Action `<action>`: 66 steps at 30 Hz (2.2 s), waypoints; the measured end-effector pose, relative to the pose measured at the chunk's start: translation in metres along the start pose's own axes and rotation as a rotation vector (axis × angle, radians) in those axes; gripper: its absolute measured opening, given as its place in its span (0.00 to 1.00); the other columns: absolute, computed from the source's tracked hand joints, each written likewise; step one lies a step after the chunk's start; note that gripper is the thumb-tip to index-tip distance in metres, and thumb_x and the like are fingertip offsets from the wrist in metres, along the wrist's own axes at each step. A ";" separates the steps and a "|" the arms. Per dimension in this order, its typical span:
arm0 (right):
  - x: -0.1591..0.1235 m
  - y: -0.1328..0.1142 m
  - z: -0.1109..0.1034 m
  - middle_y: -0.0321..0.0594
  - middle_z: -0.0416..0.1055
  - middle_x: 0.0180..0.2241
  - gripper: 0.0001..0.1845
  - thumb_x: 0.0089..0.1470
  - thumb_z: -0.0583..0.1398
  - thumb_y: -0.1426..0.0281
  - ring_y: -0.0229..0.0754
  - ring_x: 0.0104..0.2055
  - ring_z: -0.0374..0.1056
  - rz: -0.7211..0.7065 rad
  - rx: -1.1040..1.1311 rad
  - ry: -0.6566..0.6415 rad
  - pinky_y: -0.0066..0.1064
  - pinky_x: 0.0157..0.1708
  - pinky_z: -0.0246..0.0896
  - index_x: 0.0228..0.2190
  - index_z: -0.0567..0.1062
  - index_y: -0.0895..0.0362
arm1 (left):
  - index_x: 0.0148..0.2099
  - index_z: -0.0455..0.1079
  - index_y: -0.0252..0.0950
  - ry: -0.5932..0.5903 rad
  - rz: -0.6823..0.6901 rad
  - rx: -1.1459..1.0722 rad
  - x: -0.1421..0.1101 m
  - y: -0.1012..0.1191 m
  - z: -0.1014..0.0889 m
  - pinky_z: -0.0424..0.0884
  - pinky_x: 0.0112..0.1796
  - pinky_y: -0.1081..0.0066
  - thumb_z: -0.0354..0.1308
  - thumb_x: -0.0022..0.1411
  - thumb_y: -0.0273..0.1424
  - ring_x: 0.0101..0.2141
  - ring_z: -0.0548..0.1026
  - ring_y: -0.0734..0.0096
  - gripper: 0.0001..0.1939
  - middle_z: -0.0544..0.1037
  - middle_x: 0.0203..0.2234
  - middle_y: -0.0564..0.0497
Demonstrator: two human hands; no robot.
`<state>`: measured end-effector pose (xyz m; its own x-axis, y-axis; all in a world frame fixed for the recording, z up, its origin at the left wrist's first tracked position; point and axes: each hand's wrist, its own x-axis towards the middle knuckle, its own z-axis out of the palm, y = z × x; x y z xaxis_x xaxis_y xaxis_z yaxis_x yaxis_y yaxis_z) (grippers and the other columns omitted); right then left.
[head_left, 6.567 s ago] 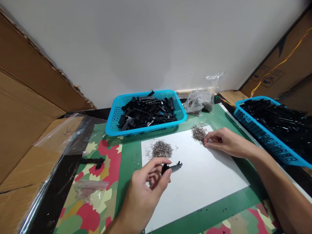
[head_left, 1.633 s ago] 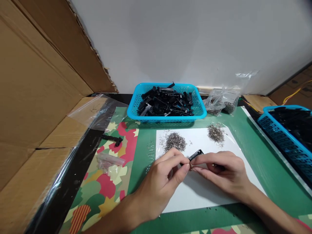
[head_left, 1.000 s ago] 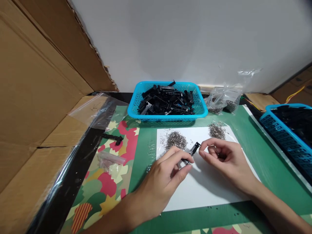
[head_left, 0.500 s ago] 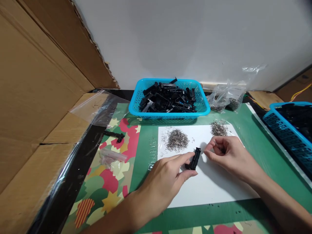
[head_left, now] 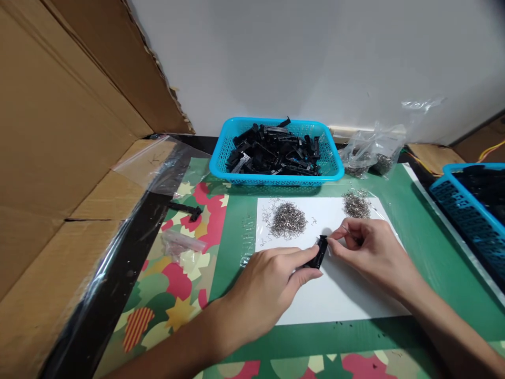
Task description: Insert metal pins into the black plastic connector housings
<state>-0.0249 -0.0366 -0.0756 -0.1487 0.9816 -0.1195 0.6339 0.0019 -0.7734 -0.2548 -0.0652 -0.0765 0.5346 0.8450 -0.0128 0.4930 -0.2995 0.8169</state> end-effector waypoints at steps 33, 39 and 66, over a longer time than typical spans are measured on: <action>-0.011 0.019 -0.014 0.43 0.70 0.16 0.38 0.71 0.52 0.50 0.40 0.17 0.63 -0.192 0.231 0.466 0.34 0.16 0.52 0.19 0.81 0.58 | 0.62 0.75 0.38 -0.054 0.173 0.116 -0.002 -0.002 0.006 0.72 0.36 0.70 0.55 0.77 0.36 0.38 0.82 0.64 0.17 0.83 0.37 0.48; -0.013 0.009 0.001 0.37 0.64 0.11 0.35 0.69 0.59 0.53 0.35 0.10 0.56 -0.183 0.134 0.400 0.32 0.11 0.42 0.13 0.74 0.56 | 0.62 0.74 0.37 -0.063 0.177 0.118 -0.002 -0.002 0.006 0.73 0.38 0.69 0.55 0.77 0.36 0.40 0.82 0.63 0.17 0.83 0.38 0.48; -0.012 0.012 0.009 0.34 0.62 0.12 0.36 0.75 0.48 0.56 0.34 0.15 0.60 -0.357 -0.218 0.336 0.30 0.22 0.56 0.17 0.71 0.54 | 0.63 0.76 0.40 -0.066 0.113 0.096 0.000 0.004 0.001 0.74 0.39 0.69 0.52 0.77 0.34 0.38 0.82 0.64 0.19 0.85 0.40 0.49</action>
<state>-0.0218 -0.0500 -0.0891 -0.1553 0.9197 0.3606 0.7364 0.3511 -0.5783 -0.2521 -0.0669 -0.0733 0.6325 0.7737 0.0356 0.4888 -0.4344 0.7565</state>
